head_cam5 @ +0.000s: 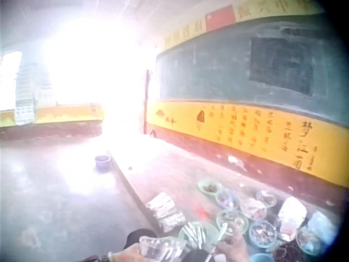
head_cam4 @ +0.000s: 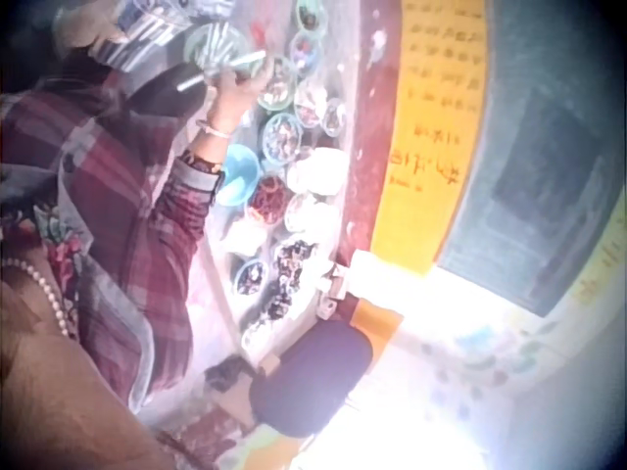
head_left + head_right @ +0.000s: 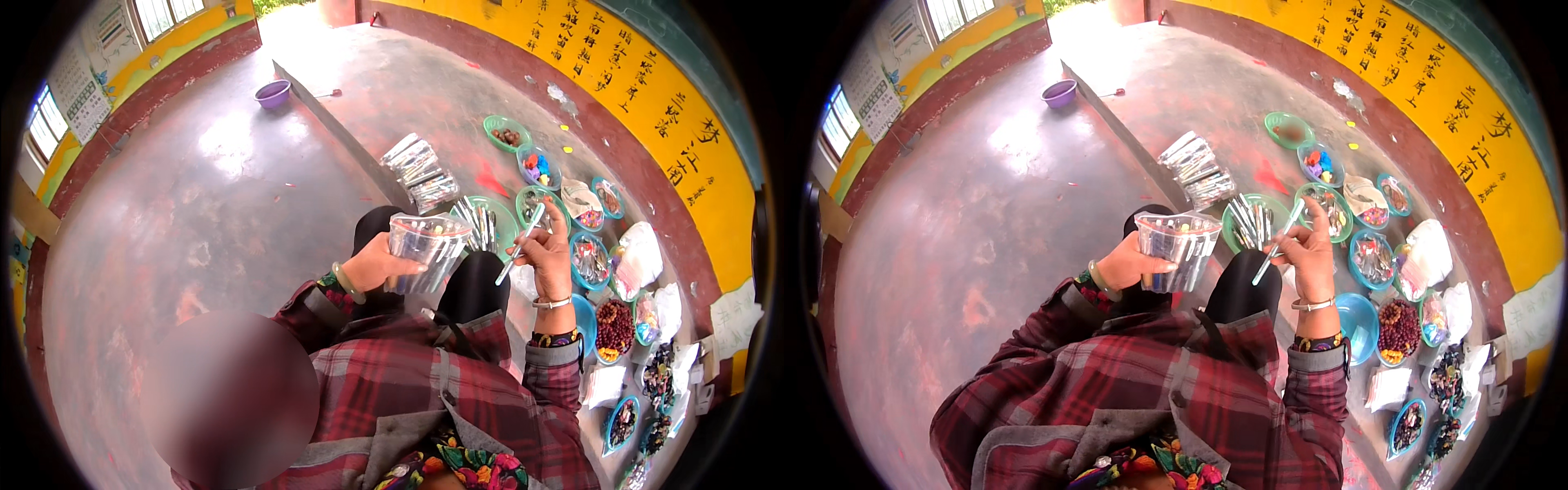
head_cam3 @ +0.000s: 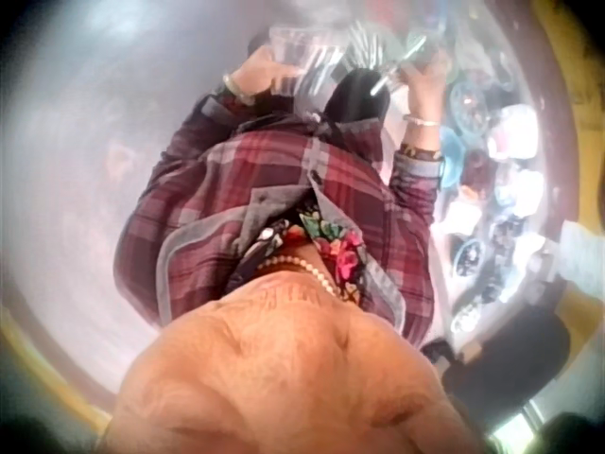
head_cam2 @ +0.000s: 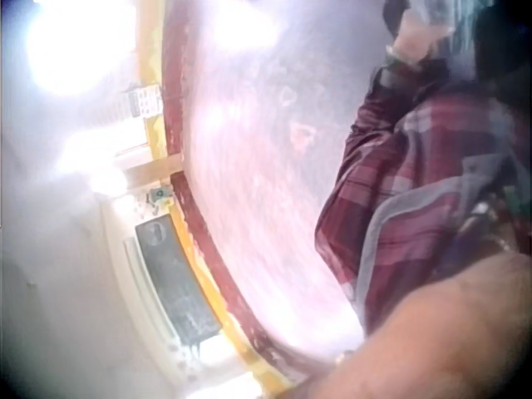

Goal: The person sits on the floor and organizes pens and small items. They pick up pens from a green bowl, place them into a clear plastic bag, and then transfer the contents into a small ziplock bag. The person also handles a small container of beads or buttons, placing them into a bag.

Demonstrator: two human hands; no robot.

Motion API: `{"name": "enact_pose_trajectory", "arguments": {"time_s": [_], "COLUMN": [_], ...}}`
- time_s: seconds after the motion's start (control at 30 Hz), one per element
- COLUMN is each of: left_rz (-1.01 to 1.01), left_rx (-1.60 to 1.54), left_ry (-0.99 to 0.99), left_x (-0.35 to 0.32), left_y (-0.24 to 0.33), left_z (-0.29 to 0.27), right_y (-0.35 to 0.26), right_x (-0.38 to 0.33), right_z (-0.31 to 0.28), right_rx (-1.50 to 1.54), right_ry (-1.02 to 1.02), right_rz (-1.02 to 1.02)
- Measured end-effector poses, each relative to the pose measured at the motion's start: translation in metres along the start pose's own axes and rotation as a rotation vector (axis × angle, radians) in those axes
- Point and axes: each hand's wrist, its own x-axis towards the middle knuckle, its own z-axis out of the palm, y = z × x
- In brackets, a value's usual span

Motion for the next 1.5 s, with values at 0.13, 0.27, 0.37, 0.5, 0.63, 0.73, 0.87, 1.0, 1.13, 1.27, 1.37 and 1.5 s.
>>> {"name": "enact_pose_trajectory", "arguments": {"time_s": [0.13, 0.27, 0.37, 0.5, 0.63, 0.73, 0.87, 1.0, 1.13, 1.27, 1.37, 1.5], "left_rz": [-0.01, -0.093, -0.111, -0.128, -0.211, -0.112, -0.141, -0.11, -0.061, -0.038, -0.037, -0.065], "left_rx": [-0.007, 0.075, 0.144, 0.22, 0.295, 0.295, 0.302, 0.264, 0.256, 0.266, 0.194, 0.097], "left_ry": [0.014, -0.015, -0.029, -0.055, -0.013, -0.023, -0.034, -0.039, -0.047, -0.075, -0.1, -0.157], "left_x": [0.004, 0.019, 0.03, 0.039, 0.034, 0.032, 0.024, 0.02, 0.015, 0.008, 0.002, -0.003], "left_y": [0.012, 0.01, 0.004, 0.001, -0.002, 0.007, 0.014, 0.013, 0.008, 0.008, 0.003, 0.008], "left_z": [0.014, 0.026, 0.039, 0.058, 0.066, 0.08, 0.088, 0.091, 0.089, 0.083, 0.072, 0.056], "right_y": [-0.014, -0.03, -0.037, -0.035, -0.033, -0.035, -0.033, -0.029, -0.023, -0.021, -0.021, -0.027], "right_x": [0.01, 0.012, 0.014, 0.024, 0.03, 0.017, 0.002, -0.01, -0.018, -0.025, -0.025, -0.022], "right_z": [-0.009, -0.016, -0.022, -0.031, -0.033, -0.027, -0.025, -0.02, -0.009, 0.005, 0.015, 0.03], "right_rx": [0.165, 0.428, 0.464, 0.448, 0.426, 0.372, 0.315, 0.265, 0.179, 0.062, -0.267, -0.392], "right_ry": [0.088, 0.089, 0.076, -0.024, -0.129, -0.155, -0.226, -0.282, -0.315, -0.215, -0.242, -0.272], "right_rz": [-0.201, -0.356, -0.394, -0.38, -0.354, -0.461, -0.582, -0.602, -0.642, -0.572, -0.647, -0.651]}}
